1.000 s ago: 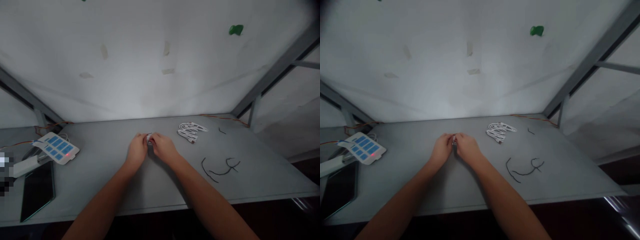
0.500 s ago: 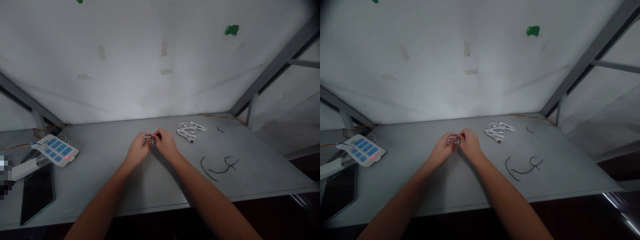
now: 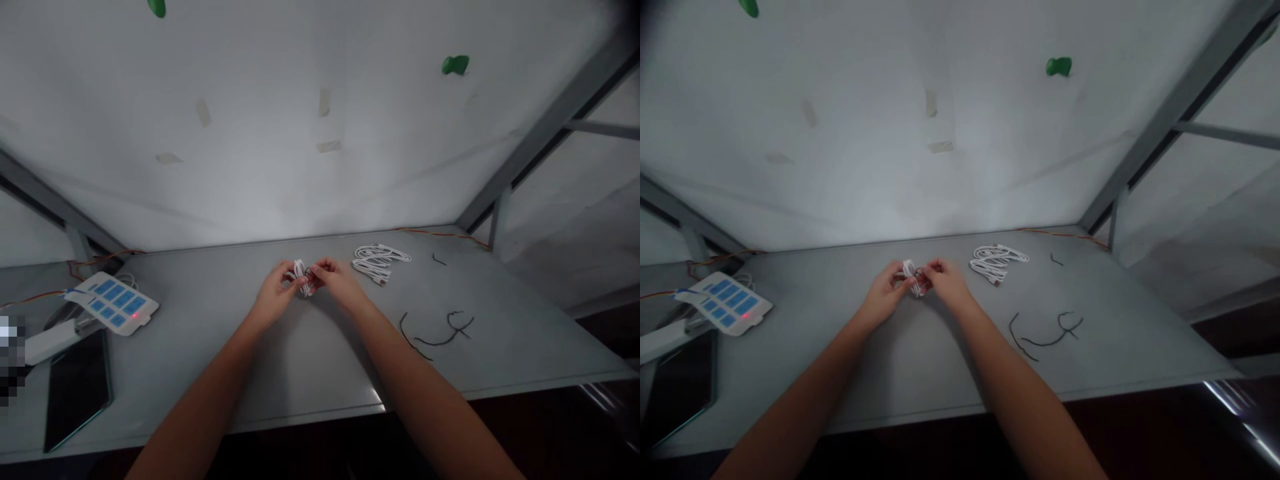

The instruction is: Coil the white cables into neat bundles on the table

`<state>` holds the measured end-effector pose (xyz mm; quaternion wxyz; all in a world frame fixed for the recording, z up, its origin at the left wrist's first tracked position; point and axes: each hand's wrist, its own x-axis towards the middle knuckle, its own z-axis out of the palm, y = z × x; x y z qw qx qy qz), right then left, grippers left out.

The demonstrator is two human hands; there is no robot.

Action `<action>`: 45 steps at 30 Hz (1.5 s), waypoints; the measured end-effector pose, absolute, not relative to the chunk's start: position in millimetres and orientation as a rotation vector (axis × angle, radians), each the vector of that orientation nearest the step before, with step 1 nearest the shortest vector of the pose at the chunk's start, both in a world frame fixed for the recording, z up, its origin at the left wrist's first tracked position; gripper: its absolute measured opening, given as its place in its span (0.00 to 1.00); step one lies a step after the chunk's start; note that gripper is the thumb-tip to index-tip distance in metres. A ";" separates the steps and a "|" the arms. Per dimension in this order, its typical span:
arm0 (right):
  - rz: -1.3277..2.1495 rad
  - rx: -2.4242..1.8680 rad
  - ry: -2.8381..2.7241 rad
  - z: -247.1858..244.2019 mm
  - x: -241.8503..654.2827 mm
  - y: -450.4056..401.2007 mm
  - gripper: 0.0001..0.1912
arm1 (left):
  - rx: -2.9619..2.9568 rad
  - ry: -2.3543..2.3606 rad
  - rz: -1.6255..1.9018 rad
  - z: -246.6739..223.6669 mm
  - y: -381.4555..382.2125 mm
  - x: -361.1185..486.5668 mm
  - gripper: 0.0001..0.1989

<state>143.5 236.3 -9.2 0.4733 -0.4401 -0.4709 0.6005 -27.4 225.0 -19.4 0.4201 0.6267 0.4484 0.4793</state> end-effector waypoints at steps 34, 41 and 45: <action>1.041 -1.242 -1.640 -18.1 149.1 236.8 0.08 | 1.749 1.174 1.224 -23.3 224.1 -27.9 0.08; 1.165 -1.188 -1.469 -23.6 150.5 242.2 0.07 | 1.895 1.263 1.159 -23.7 221.5 -27.5 0.12; 1.058 -1.102 -1.581 -19.0 146.8 237.1 0.03 | 1.316 1.067 1.001 -22.2 225.1 -29.3 0.21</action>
